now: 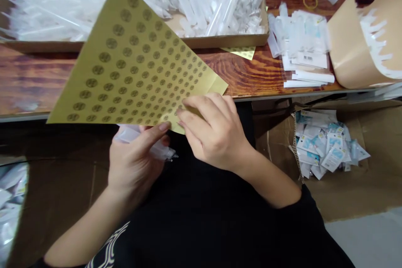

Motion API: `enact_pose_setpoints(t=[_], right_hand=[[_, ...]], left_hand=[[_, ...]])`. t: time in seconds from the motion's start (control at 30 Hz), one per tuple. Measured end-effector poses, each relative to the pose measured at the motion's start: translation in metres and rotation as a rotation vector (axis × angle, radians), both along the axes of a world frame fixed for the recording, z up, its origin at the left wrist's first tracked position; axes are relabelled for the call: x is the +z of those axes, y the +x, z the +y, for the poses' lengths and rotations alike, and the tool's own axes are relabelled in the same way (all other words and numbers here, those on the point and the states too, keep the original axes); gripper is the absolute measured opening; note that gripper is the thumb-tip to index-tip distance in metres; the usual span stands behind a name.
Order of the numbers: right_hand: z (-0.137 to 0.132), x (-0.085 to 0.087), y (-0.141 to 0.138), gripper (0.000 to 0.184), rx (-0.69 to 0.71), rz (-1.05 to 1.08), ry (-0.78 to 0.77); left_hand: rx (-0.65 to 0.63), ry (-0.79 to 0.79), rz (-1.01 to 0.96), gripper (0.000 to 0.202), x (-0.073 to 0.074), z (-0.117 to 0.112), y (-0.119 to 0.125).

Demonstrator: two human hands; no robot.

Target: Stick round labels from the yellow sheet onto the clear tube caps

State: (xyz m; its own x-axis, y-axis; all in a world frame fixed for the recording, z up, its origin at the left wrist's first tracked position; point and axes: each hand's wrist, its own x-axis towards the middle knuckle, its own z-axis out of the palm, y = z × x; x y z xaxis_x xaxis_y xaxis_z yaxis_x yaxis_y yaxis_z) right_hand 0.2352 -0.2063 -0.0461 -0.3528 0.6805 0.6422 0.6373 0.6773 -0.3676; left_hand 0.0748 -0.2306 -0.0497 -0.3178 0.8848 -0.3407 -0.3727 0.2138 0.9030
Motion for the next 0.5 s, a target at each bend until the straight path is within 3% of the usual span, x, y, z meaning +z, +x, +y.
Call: enact_pose_setpoints(t=[0.2,0.5], right_hand=[[0.003,-0.002,-0.004,0.013,0.061,0.029,0.035],[0.005,0.002,-0.005,0.014,0.170,0.042,-0.067]], left_hand=[[-0.023,0.152,0.118,0.039,-0.005,-0.003,-0.003],[-0.107,0.369,0.157,0.031,-0.014,-0.001,-0.011]])
